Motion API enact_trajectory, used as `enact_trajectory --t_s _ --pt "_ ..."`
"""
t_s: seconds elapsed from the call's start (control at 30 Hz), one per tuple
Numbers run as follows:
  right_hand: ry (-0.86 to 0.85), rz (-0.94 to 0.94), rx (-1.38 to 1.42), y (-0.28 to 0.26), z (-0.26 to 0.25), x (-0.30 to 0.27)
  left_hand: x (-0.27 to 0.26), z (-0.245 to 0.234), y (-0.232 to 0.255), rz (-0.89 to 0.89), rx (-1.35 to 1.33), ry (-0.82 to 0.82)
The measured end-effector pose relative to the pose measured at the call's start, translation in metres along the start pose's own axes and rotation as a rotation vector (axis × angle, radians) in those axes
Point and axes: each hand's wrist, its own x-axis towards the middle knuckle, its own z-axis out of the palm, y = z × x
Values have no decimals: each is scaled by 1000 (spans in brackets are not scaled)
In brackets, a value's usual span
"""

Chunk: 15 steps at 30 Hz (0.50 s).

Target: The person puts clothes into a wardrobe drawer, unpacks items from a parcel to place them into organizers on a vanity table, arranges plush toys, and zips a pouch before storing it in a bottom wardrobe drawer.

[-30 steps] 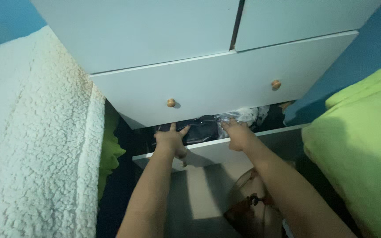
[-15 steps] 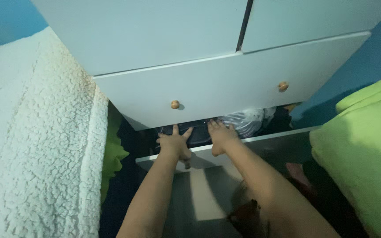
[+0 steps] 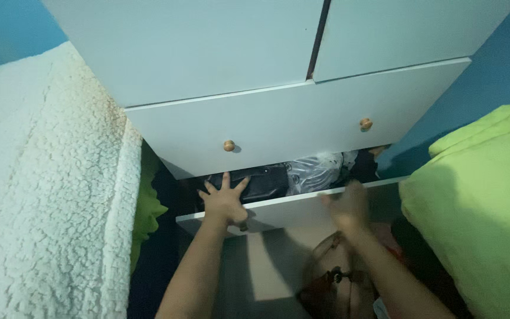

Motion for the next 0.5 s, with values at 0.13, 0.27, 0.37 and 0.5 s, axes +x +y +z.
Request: enact_trajectory --t_s 0.13,0.27,0.37,0.5 --pt "-40 64 194 24 45 34 -9 24 -11 130 212 190" --pt "-17 23 277 33 59 37 9 53 -28 285 239 316" --pt "-19 58 388 25 54 38 19 48 -30 384 325 370" --pt "-18 97 312 11 47 37 20 37 -30 362 420 259"
